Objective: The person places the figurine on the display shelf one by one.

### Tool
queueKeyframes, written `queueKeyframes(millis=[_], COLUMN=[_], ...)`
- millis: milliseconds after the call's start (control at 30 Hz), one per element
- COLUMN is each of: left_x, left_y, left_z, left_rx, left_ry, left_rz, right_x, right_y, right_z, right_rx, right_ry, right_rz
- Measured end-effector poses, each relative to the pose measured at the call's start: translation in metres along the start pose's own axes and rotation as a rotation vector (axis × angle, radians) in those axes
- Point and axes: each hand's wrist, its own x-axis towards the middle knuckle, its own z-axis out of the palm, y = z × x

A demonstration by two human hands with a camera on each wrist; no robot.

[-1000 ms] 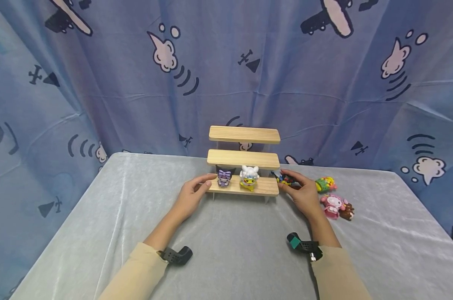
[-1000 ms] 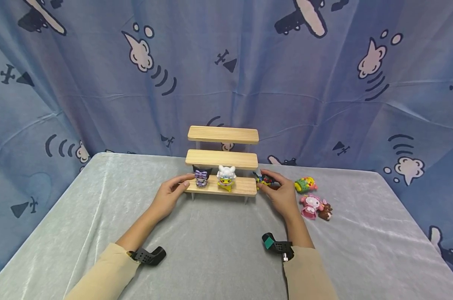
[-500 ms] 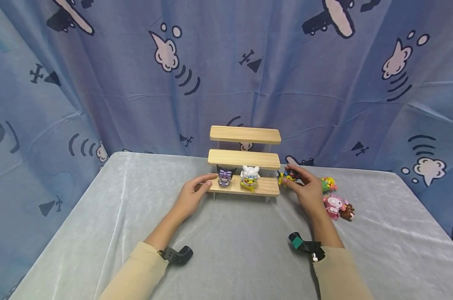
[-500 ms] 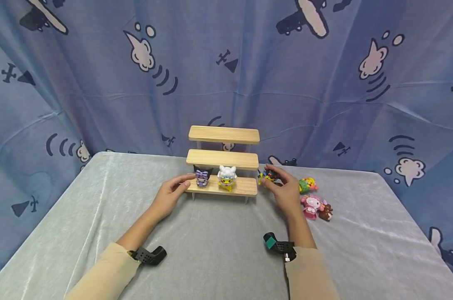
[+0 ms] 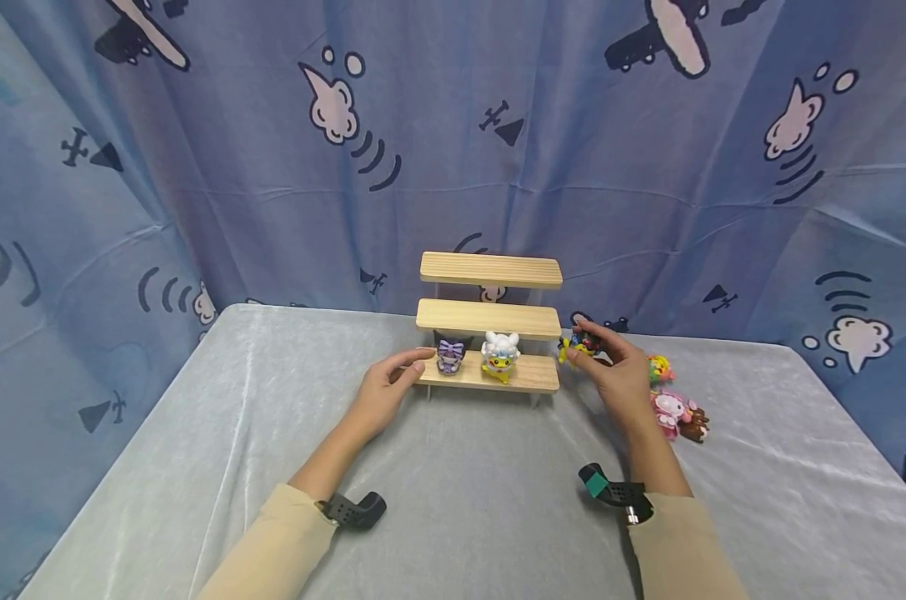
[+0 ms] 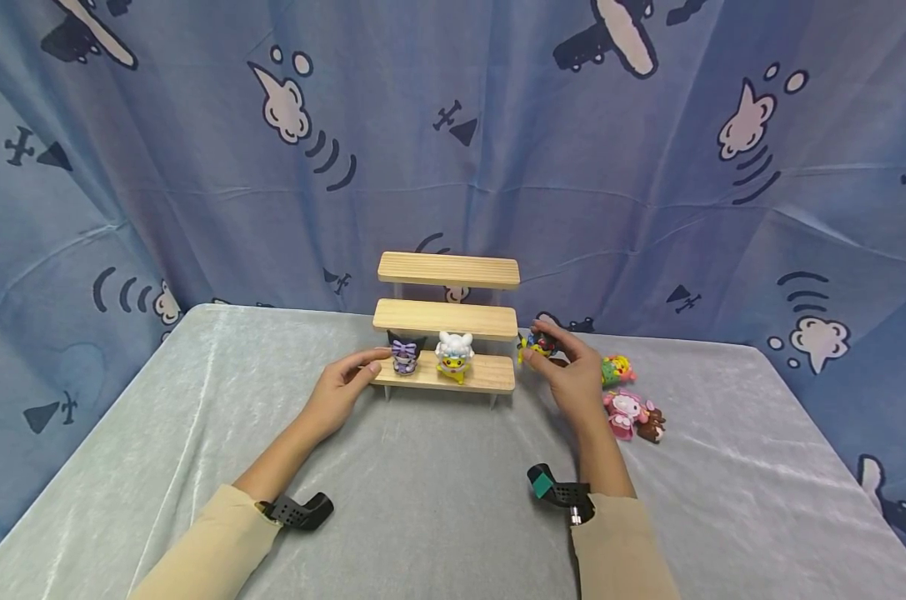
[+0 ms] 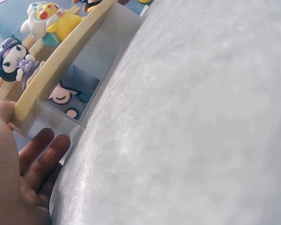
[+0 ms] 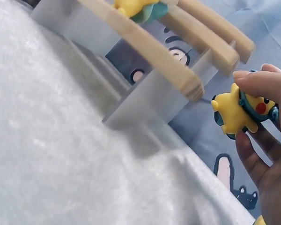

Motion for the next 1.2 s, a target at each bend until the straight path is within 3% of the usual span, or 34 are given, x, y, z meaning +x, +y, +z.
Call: queueKeyframes(millis=[633,1200], left_x=[-0.001,0.001], left_y=[0.002,-0.002], left_z=[0.000,0.001], left_rx=[-0.013,0.001], left_ry=[0.005,0.008], left_rz=[-0.007,0.014], right_x=[0.001,-0.001], right_y=[-0.043,-0.053], right_z=[-0.006,0.010], right_rx=[-0.010,0.004], right_ry=[0.031,0.030], right_rz=[-0.153,-0.183])
